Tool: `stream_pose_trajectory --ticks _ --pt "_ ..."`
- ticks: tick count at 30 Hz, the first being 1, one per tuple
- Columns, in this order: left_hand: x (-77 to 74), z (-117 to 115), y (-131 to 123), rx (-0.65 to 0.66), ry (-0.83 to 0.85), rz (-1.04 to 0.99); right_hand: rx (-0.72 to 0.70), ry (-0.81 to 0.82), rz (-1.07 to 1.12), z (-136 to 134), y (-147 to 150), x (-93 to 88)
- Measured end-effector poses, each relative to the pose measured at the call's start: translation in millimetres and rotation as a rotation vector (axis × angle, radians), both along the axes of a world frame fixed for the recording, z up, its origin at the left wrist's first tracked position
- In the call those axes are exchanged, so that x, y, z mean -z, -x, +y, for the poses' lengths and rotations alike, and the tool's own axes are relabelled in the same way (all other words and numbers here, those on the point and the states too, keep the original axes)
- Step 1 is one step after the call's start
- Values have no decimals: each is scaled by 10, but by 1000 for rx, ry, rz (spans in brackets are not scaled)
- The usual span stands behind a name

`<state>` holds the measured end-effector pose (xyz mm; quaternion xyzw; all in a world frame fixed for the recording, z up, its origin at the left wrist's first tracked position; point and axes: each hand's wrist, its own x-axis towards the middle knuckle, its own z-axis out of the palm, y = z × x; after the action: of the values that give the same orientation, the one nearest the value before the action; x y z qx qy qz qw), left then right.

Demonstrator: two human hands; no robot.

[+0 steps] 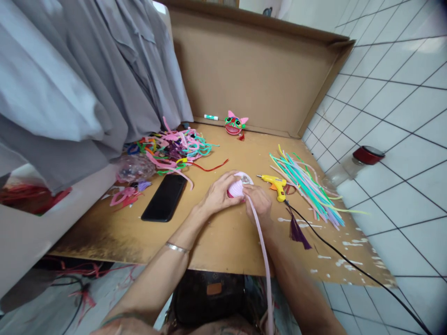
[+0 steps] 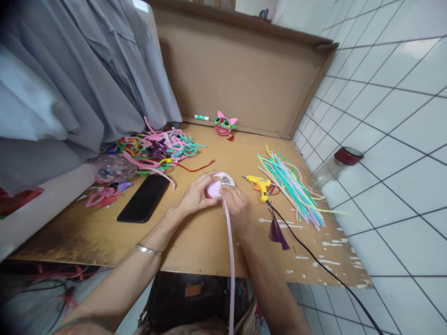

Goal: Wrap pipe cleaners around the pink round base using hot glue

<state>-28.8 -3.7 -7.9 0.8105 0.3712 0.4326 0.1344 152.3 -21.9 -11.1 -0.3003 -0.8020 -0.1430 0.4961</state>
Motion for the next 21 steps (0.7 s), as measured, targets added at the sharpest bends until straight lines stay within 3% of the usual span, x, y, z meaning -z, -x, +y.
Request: stream_pose_trajectory --ticks 15,21 --pt "-57 -30 22 18 6 51 -74 -44 84 84 7 82" --pt "-54 -24 21 22 3 36 -48 53 93 15 14 35"
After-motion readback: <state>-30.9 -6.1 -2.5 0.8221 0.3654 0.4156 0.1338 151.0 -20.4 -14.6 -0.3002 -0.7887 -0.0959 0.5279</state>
